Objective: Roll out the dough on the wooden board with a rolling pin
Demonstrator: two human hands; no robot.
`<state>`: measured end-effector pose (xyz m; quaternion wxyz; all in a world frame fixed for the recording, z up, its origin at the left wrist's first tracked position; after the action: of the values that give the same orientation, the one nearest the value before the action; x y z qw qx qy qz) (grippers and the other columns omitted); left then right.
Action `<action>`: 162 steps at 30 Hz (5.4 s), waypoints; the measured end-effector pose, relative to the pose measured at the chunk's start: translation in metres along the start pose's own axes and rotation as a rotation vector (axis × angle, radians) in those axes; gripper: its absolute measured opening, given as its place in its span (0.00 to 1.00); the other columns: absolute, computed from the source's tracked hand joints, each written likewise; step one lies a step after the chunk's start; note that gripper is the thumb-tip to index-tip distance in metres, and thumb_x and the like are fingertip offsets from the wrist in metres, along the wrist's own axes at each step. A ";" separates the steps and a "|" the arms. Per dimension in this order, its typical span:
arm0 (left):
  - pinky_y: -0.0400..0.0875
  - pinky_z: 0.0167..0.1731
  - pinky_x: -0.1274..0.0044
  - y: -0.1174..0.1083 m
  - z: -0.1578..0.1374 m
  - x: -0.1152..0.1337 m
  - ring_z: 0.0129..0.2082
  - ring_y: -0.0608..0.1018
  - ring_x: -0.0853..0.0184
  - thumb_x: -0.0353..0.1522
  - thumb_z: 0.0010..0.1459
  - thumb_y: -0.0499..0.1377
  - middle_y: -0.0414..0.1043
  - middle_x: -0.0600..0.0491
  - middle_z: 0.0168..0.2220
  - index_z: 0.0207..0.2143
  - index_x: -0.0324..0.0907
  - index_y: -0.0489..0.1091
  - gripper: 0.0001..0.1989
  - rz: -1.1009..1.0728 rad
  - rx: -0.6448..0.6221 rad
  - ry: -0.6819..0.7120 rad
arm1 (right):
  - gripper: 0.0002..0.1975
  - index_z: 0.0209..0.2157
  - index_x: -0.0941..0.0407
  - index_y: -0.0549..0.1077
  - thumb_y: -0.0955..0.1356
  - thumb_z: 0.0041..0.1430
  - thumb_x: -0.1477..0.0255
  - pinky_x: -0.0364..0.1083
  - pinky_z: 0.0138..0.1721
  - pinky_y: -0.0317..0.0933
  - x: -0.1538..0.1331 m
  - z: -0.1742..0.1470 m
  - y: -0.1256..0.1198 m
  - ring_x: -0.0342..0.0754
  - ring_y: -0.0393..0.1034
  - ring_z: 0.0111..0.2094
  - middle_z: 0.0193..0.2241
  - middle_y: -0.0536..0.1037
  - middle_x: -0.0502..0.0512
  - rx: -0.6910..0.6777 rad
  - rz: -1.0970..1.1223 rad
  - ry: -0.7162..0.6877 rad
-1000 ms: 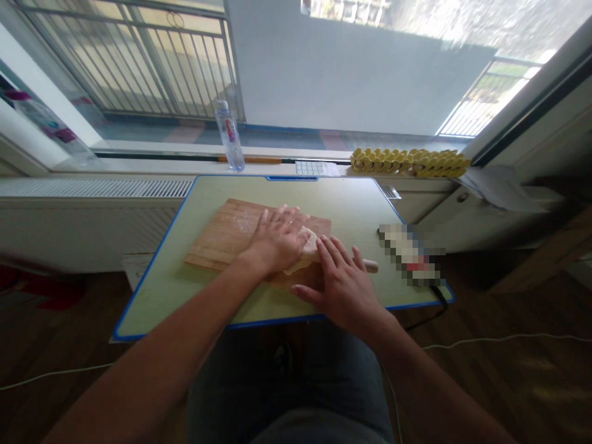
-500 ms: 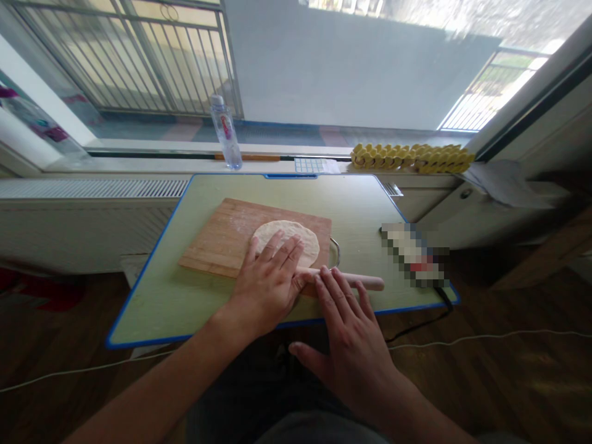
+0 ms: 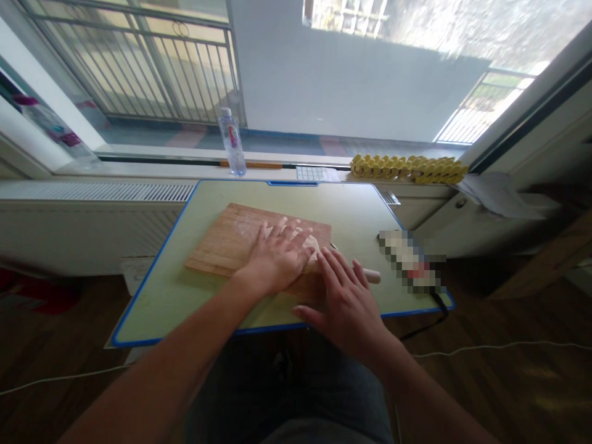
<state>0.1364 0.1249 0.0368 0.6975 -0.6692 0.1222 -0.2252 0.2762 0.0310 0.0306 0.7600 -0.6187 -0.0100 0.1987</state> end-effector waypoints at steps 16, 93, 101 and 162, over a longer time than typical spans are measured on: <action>0.39 0.71 0.44 0.000 0.076 -0.022 0.77 0.48 0.49 0.49 0.73 0.38 0.44 0.46 0.78 0.74 0.48 0.54 0.34 -0.004 -0.081 -0.101 | 0.45 0.71 0.60 0.62 0.60 0.67 0.40 0.71 0.72 0.37 0.033 0.049 0.005 0.65 0.47 0.75 0.72 0.60 0.66 -0.044 -0.039 0.101; 0.46 0.70 0.45 0.005 0.113 -0.022 0.75 0.54 0.52 0.49 0.72 0.41 0.51 0.47 0.76 0.72 0.51 0.58 0.32 -0.026 -0.065 -0.042 | 0.56 0.74 0.62 0.54 0.63 0.59 0.35 0.73 0.72 0.37 0.043 0.089 0.007 0.66 0.47 0.74 0.73 0.58 0.69 -0.136 0.004 0.093; 0.48 0.70 0.46 0.005 0.054 -0.009 0.74 0.57 0.50 0.52 0.72 0.37 0.55 0.48 0.75 0.72 0.52 0.60 0.34 0.034 0.000 0.000 | 0.58 0.76 0.60 0.48 0.69 0.57 0.38 0.69 0.73 0.36 0.018 0.031 0.004 0.64 0.41 0.76 0.75 0.51 0.66 -0.110 0.019 0.015; 0.58 0.66 0.51 0.009 0.162 -0.027 0.66 0.69 0.47 0.56 0.70 0.41 0.68 0.40 0.66 0.60 0.45 0.73 0.35 -0.164 -0.008 -0.245 | 0.42 0.70 0.51 0.63 0.58 0.66 0.38 0.72 0.69 0.46 0.067 0.094 -0.001 0.67 0.49 0.74 0.73 0.60 0.60 -0.166 -0.005 0.098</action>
<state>0.1908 0.2804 0.0362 0.6837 -0.7022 -0.0183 -0.1976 0.3135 0.1399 0.0383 0.7061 -0.6886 0.0090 0.1647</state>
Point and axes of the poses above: each hand's wrist, its own z-axis towards the middle knuckle, its own y-axis out of the palm, x = y × z, the point moved 5 cm from there along z, towards the middle knuckle
